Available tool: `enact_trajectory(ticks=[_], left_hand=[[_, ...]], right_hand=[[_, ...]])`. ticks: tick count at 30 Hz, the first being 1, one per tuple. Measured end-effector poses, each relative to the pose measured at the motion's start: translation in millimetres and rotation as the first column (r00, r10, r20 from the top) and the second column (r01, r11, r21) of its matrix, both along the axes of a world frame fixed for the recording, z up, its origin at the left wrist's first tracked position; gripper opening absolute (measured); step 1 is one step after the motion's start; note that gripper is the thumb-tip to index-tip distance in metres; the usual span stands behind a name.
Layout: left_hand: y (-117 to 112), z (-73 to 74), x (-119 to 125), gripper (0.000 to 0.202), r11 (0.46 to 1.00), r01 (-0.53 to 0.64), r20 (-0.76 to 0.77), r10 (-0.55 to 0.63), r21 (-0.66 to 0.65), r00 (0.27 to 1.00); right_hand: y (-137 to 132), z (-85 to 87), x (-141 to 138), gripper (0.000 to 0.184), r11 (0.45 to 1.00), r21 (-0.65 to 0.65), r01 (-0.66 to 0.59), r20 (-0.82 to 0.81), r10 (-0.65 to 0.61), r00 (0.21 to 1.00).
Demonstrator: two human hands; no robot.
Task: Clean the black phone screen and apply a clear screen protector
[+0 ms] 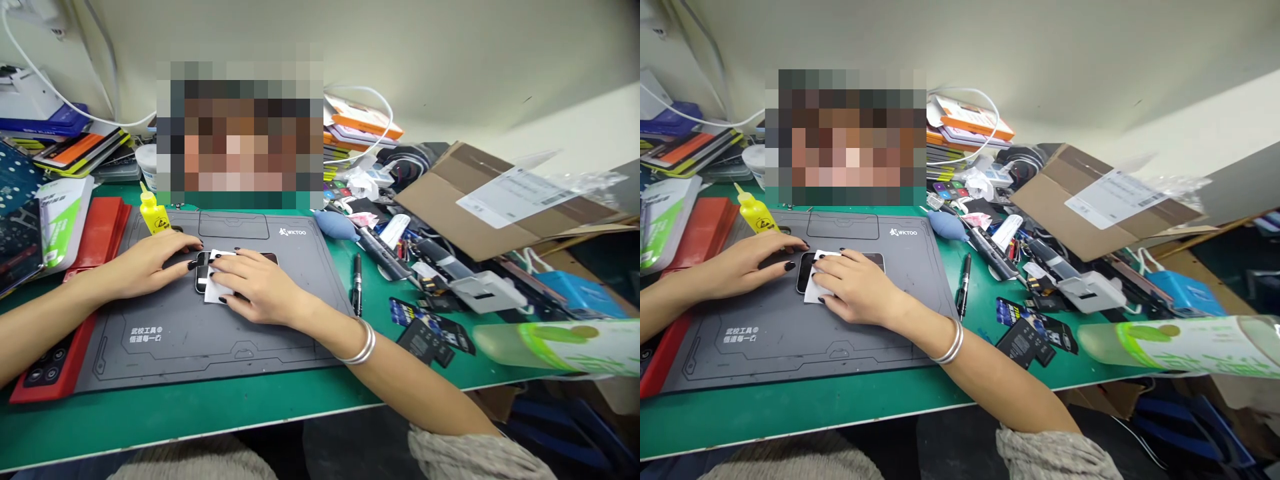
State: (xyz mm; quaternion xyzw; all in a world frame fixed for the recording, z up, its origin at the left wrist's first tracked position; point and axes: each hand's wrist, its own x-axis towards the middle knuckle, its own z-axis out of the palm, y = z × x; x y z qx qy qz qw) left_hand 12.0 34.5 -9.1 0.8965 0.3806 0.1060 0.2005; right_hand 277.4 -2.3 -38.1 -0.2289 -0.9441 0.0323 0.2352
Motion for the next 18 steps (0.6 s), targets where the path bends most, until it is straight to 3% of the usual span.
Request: enact_trajectory(ticks=[6, 18], left_hand=[[-1.1, 2.4, 1.4, 0.052, 1.0, -0.006, -0.012, 0.006, -0.002, 1.0], [-0.7, 2.7, 1.8, 0.051, 1.0, -0.007, -0.008, 0.007, -0.006, 1.0]], right_hand=[[1.6, -0.5, 1.7, 0.03, 0.994, 0.0, 0.106, 0.029, -0.106, 0.994], [4.5, -0.6, 3.9, 0.035, 0.991, -0.08, 0.107, 0.014, -0.106, 0.994]])
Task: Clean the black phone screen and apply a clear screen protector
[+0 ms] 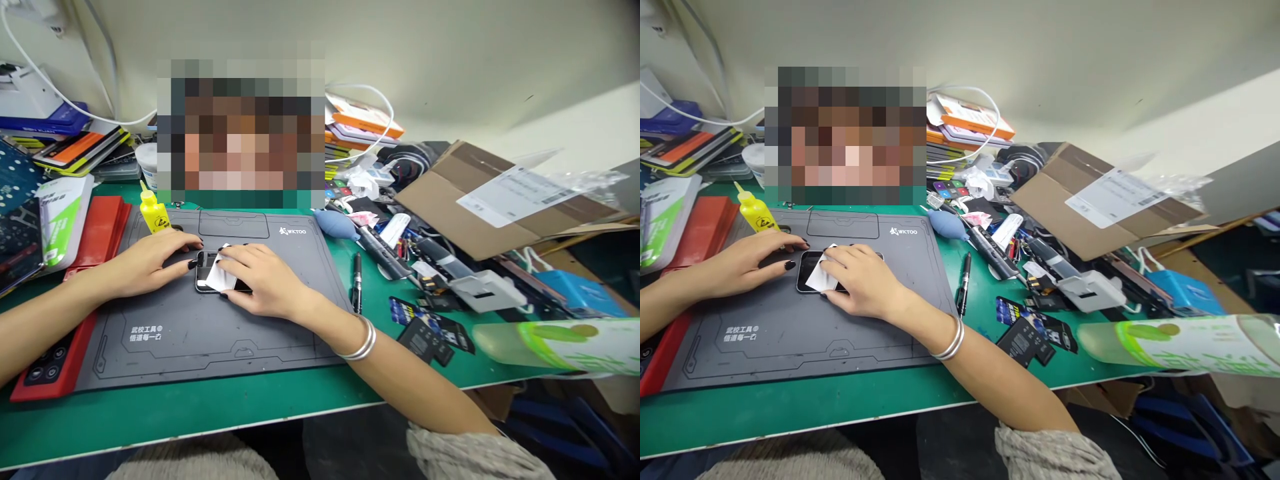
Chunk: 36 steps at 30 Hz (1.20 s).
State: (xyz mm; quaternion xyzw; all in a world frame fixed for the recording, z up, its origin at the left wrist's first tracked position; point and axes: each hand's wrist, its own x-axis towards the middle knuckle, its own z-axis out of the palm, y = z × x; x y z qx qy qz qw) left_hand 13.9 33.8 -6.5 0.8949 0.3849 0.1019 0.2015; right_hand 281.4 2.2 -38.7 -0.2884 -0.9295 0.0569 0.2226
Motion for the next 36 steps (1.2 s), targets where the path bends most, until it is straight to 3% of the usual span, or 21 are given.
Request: enact_trajectory(ticks=[8, 16, 26, 33, 36], left_hand=[[-0.5, 0.2, -0.6, 0.051, 1.0, 0.0, 0.0, 0.0, 0.004, 1.0], [0.2, -1.6, -0.9, 0.05, 1.0, 0.0, 0.008, 0.0, 0.001, 1.0], [-0.5, -0.8, -0.7, 0.049, 1.0, 0.003, 0.008, -0.003, -0.006, 1.0], [0.8, -2.4, -1.9, 0.049, 1.0, 0.008, 0.006, -0.007, -0.009, 1.0], [0.3, -1.4, -1.4, 0.05, 1.0, 0.006, 0.001, -0.006, -0.011, 1.0]], right_hand=[[2.4, 2.3, 2.9, 0.036, 0.998, -0.069, 0.0, 0.034, 0.003, 0.999], [1.6, 4.1, 1.7, 0.035, 0.998, -0.059, -0.007, 0.048, 0.01, 0.999], [2.1, -2.4, 2.2, 0.024, 0.988, 0.071, -0.136, -0.084, 0.142, 0.986], [0.0, -6.4, 1.7, 0.036, 0.987, 0.163, 0.009, -0.211, 0.026, 0.977], [-0.9, -7.6, 2.1, 0.035, 0.982, 0.19, 0.011, -0.214, 0.031, 0.976]])
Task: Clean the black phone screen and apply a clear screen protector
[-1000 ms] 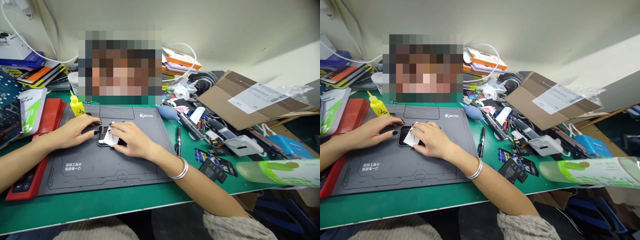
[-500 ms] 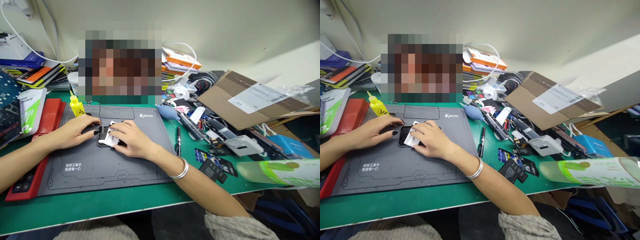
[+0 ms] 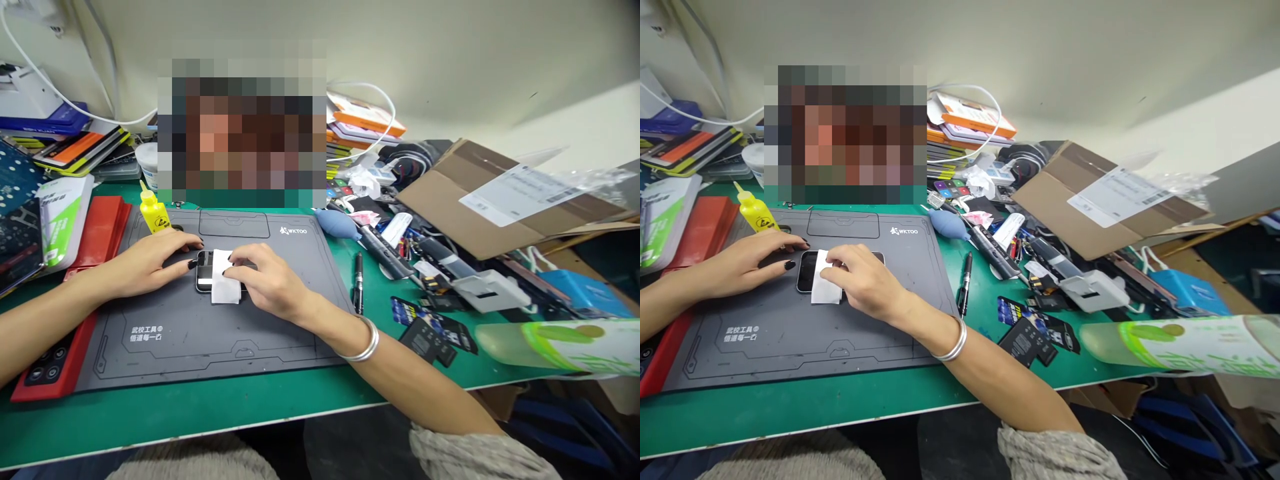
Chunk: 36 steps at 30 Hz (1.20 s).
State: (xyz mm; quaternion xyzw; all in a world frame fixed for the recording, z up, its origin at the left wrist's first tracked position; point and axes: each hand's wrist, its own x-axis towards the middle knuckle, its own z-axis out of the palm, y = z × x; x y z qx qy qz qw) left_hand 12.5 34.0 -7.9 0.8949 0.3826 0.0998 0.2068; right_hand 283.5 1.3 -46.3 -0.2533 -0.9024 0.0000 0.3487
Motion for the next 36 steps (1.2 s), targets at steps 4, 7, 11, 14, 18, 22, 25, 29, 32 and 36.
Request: enact_trajectory(ticks=[4, 7, 11, 14, 18, 22, 25, 29, 32, 36], left_hand=[[-0.7, 2.0, 1.5, 0.05, 1.0, -0.009, -0.001, 0.009, -0.004, 1.0], [-0.5, 2.1, 1.5, 0.049, 1.0, -0.01, -0.005, 0.01, -0.012, 1.0], [0.2, 0.6, 0.3, 0.048, 1.0, -0.005, -0.001, 0.005, -0.002, 1.0], [0.5, -0.2, -0.4, 0.048, 1.0, -0.004, 0.004, 0.004, 0.001, 1.0], [0.6, -0.3, -0.4, 0.049, 1.0, -0.001, 0.0, 0.001, -0.001, 1.0], [0.6, 0.0, 0.3, 0.05, 1.0, -0.002, 0.002, 0.002, -0.006, 1.0], [0.4, -0.1, 0.7, 0.05, 1.0, -0.004, 0.003, 0.004, -0.004, 1.0], [0.1, -0.6, 0.8, 0.051, 1.0, -0.002, 0.002, 0.002, -0.002, 1.0], [0.1, -0.9, 0.7, 0.051, 1.0, 0.002, 0.0, -0.002, 0.006, 1.0], [0.0, -1.3, 0.1, 0.05, 1.0, 0.002, 0.002, -0.002, 0.013, 1.0]], right_hand=[[-3.2, -0.9, 0.3, 0.04, 0.998, -0.055, -0.005, 0.07, 0.009, 0.998], [-4.9, -2.1, 1.2, 0.042, 0.996, -0.085, -0.014, 0.097, 0.022, 0.995], [-4.5, -1.9, 1.0, 0.041, 0.999, -0.052, -0.003, 0.087, 0.008, 0.996], [-3.8, 0.8, -0.9, 0.037, 1.0, 0.03, -0.002, 0.008, 0.002, 1.0], [-5.1, 3.6, -2.3, 0.036, 0.999, 0.04, 0.01, -0.03, -0.009, 1.0], [-6.7, 2.7, -1.8, 0.039, 1.0, -0.023, 0.003, 0.018, -0.003, 1.0], [-5.6, 1.2, -1.6, 0.039, 1.0, 0.002, 0.015, 0.02, -0.015, 1.0], [-2.6, 1.1, -1.6, 0.035, 0.999, 0.051, 0.013, 0.026, -0.014, 1.0], [-1.2, 2.9, -1.8, 0.027, 0.998, 0.069, -0.003, 0.041, 0.0, 0.999], [-0.9, 5.4, -2.5, 0.017, 0.998, 0.031, -0.062, 0.089, 0.059, 0.994]])
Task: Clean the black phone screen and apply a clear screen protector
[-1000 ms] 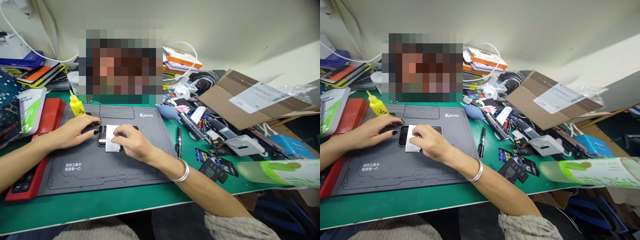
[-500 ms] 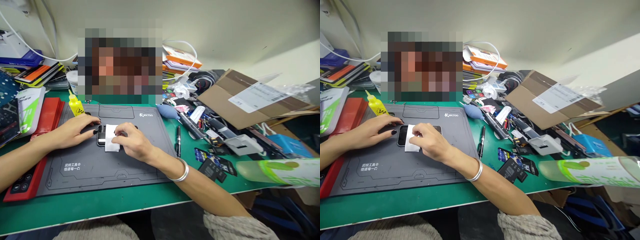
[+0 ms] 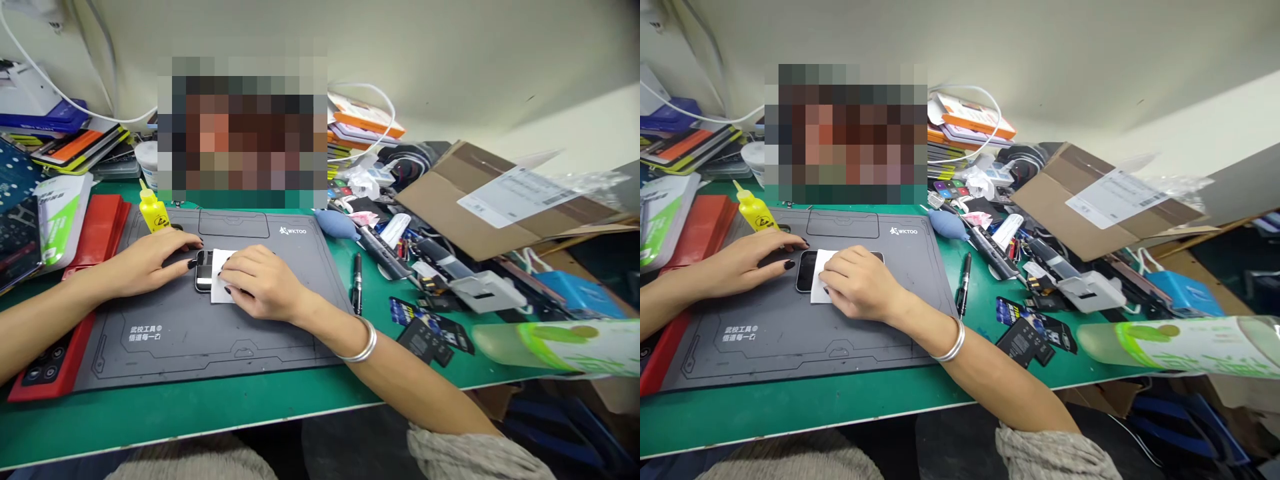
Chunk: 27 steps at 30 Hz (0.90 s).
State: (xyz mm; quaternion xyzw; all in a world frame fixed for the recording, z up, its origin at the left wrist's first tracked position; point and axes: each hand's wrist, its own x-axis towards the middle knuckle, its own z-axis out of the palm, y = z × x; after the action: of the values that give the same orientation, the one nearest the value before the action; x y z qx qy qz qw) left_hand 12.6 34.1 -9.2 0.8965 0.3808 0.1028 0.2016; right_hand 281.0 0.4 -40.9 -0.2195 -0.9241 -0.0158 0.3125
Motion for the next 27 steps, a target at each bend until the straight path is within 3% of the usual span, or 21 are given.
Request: enact_trajectory(ticks=[6, 12, 18, 27], left_hand=[[0.3, -0.5, -1.1, 0.049, 1.0, 0.009, 0.009, -0.009, 0.001, 1.0], [0.9, -1.7, -0.7, 0.05, 1.0, 0.003, 0.011, -0.004, 0.007, 1.0], [-0.8, 1.5, 0.8, 0.052, 1.0, -0.004, 0.012, 0.004, -0.01, 1.0], [-1.1, 2.4, 1.8, 0.053, 1.0, -0.008, 0.035, 0.008, -0.024, 0.999]], right_hand=[[-1.9, 0.7, -2.8, 0.021, 0.988, -0.06, -0.145, 0.083, 0.15, 0.985], [-2.9, 2.2, -3.6, 0.026, 0.994, -0.105, 0.018, 0.14, -0.003, 0.99], [-5.1, 6.4, -8.4, 0.029, 0.987, -0.145, -0.067, 0.228, 0.099, 0.969], [3.2, 11.2, -18.7, 0.034, 0.988, -0.139, 0.064, 0.3, -0.019, 0.954]])
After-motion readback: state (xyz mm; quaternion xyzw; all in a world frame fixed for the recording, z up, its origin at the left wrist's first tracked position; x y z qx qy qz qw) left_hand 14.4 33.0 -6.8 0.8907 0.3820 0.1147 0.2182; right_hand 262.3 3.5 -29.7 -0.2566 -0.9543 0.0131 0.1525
